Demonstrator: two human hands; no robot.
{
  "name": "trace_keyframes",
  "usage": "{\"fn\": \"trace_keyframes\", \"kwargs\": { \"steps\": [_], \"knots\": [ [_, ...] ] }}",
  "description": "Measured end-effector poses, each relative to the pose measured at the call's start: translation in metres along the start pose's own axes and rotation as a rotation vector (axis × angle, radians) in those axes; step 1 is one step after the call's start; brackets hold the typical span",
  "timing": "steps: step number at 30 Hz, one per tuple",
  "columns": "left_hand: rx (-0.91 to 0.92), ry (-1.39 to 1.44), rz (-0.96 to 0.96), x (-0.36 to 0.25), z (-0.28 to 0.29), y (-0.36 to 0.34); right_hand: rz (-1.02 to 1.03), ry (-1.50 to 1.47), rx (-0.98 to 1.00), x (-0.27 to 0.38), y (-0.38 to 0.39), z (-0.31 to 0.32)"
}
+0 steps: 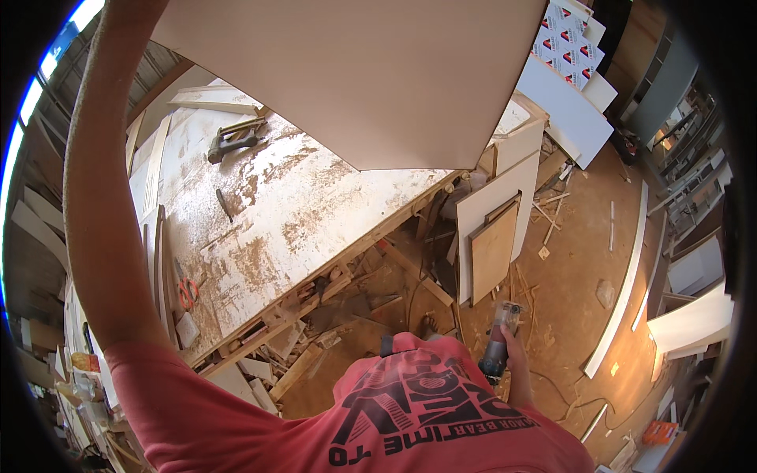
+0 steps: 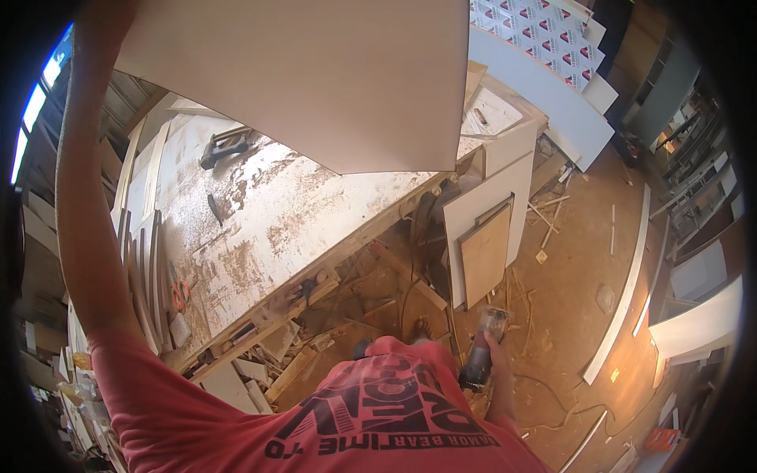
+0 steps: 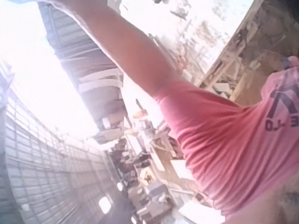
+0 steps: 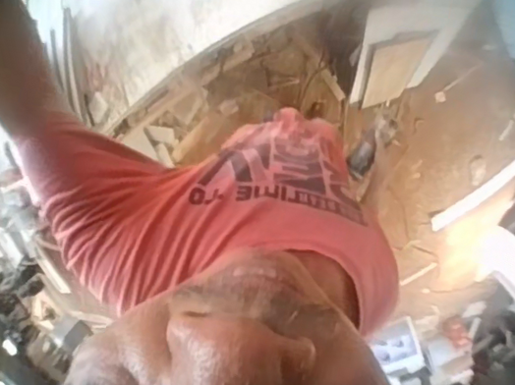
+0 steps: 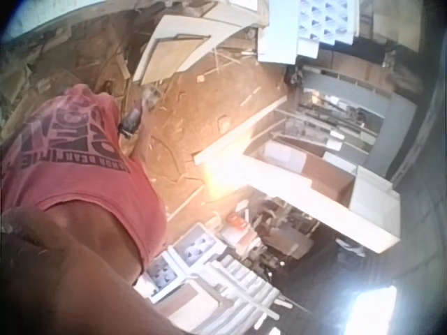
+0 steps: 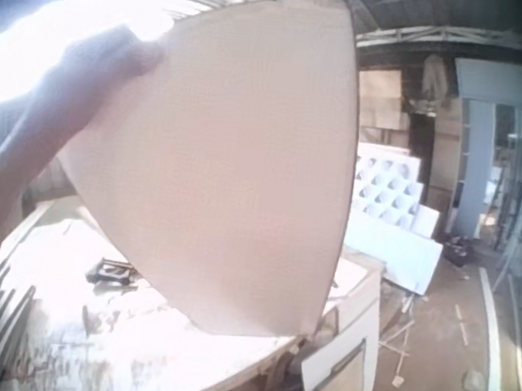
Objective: The person uses a handheld router to trim the edges of rectangular wood panels on a workbench, handling a white laminate panel and a plain plywood panel.
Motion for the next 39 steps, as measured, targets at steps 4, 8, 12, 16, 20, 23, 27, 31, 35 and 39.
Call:
{"fn": "trace_keyframes", "kwargs": {
  "steps": [4,8,12,16,20,23,27,31,35,39],
  "knots": [
    [-0.035,0.225,-0.018,-0.007,-0.002,0.030,-0.005,0.002,-0.063,-0.014,0.002,0.004],
    [-0.072,-0.011,-0.172,-0.016,0.009,0.037,0.029,-0.047,-0.045,-0.017,0.015,-0.008],
    [-0.008,-0.030,-0.210,0.003,0.002,0.057,-0.019,-0.004,-0.117,-0.012,0.034,-0.006],
    [0.088,-0.144,-0.422,0.025,0.029,0.074,0.017,0.015,-0.116,-0.028,0.033,-0.006],
    [0.198,0.001,-0.472,0.009,0.095,0.098,0.009,-0.017,-0.021,-0.041,0.008,-0.037],
    [0.325,0.257,-0.395,0.032,0.112,0.142,-0.015,0.021,-0.017,-0.017,0.022,-0.040],
    [0.143,0.055,-0.365,0.035,0.137,0.201,0.005,0.078,-0.061,0.000,0.020,-0.041],
    [0.029,-0.021,-0.338,0.021,0.174,0.247,0.096,0.084,0.042,0.009,0.001,-0.070],
    [-0.162,-0.256,-0.221,0.018,0.232,0.336,0.130,0.207,0.098,0.021,0.003,-0.095],
    [-0.382,-0.270,0.208,0.012,0.245,0.445,0.104,0.254,0.226,0.020,0.007,-0.102]
  ]
}}
Point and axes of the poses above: each hand's wrist, its own y-axis away from the middle knuckle, its own z-axis out of the back of the hand, x = y × z, the point moved 8 cm from there along -y, towards the middle knuckle, and after that the axes turned 15 degrees about y, right-handed, at the moved point
